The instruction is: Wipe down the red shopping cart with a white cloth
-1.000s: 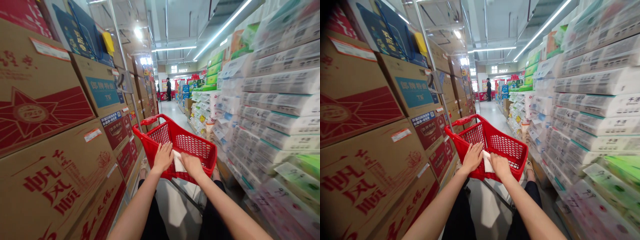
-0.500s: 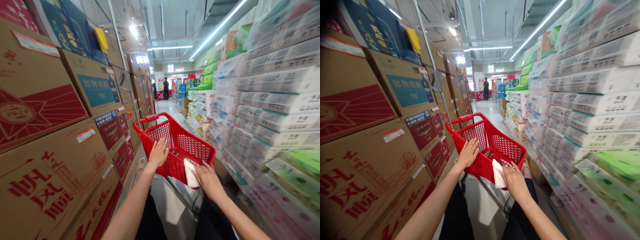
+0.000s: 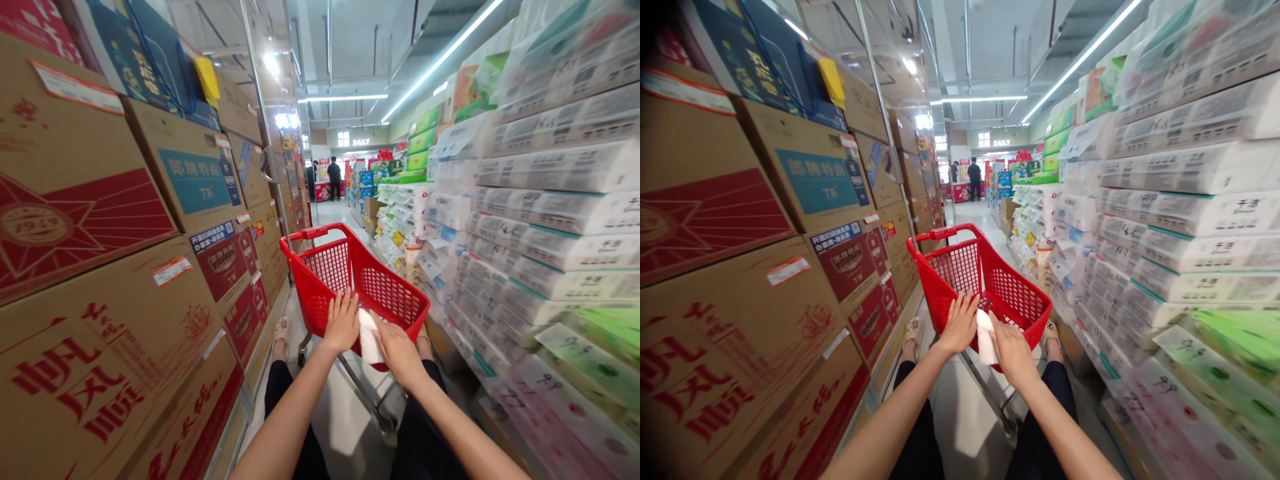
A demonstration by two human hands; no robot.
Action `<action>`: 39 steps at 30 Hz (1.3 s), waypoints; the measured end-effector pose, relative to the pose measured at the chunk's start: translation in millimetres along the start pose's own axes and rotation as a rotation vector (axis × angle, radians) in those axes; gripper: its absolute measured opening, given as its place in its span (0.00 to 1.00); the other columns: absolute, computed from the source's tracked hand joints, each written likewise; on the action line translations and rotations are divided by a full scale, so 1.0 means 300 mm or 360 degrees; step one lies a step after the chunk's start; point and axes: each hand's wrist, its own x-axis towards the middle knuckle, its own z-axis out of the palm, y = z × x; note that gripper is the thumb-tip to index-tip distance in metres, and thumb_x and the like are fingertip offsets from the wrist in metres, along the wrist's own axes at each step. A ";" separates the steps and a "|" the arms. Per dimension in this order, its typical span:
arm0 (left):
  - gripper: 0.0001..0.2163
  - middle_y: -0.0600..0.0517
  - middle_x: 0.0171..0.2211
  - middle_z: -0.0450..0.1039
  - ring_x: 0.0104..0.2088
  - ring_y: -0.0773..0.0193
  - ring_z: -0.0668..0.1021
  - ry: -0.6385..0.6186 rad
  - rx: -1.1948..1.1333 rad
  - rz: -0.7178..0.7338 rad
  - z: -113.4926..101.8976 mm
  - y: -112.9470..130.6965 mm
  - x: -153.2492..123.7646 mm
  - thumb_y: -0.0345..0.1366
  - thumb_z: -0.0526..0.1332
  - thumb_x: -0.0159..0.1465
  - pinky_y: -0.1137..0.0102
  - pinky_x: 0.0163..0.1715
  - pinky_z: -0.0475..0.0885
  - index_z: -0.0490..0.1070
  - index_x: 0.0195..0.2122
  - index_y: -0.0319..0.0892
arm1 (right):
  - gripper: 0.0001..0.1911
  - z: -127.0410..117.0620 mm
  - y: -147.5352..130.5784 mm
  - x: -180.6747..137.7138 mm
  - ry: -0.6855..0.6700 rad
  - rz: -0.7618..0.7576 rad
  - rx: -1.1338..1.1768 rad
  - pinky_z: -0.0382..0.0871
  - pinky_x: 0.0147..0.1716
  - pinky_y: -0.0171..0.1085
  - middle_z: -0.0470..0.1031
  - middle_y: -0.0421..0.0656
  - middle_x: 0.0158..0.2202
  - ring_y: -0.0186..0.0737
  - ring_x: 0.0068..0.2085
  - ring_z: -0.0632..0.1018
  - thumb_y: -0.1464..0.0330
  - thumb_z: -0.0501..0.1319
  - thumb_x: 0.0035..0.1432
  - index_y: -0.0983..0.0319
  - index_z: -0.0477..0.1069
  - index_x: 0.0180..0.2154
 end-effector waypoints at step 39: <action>0.22 0.39 0.73 0.38 0.72 0.49 0.36 0.0167 -0.0543 -0.0074 -0.036 -0.016 -0.105 0.39 0.59 0.65 0.49 0.69 0.48 0.61 0.58 0.36 | 0.19 -0.082 -0.078 -0.071 -0.0055 -0.0302 -0.0061 0.66 0.56 0.49 0.77 0.47 0.46 0.46 0.47 0.75 0.69 0.53 0.66 0.60 0.68 0.56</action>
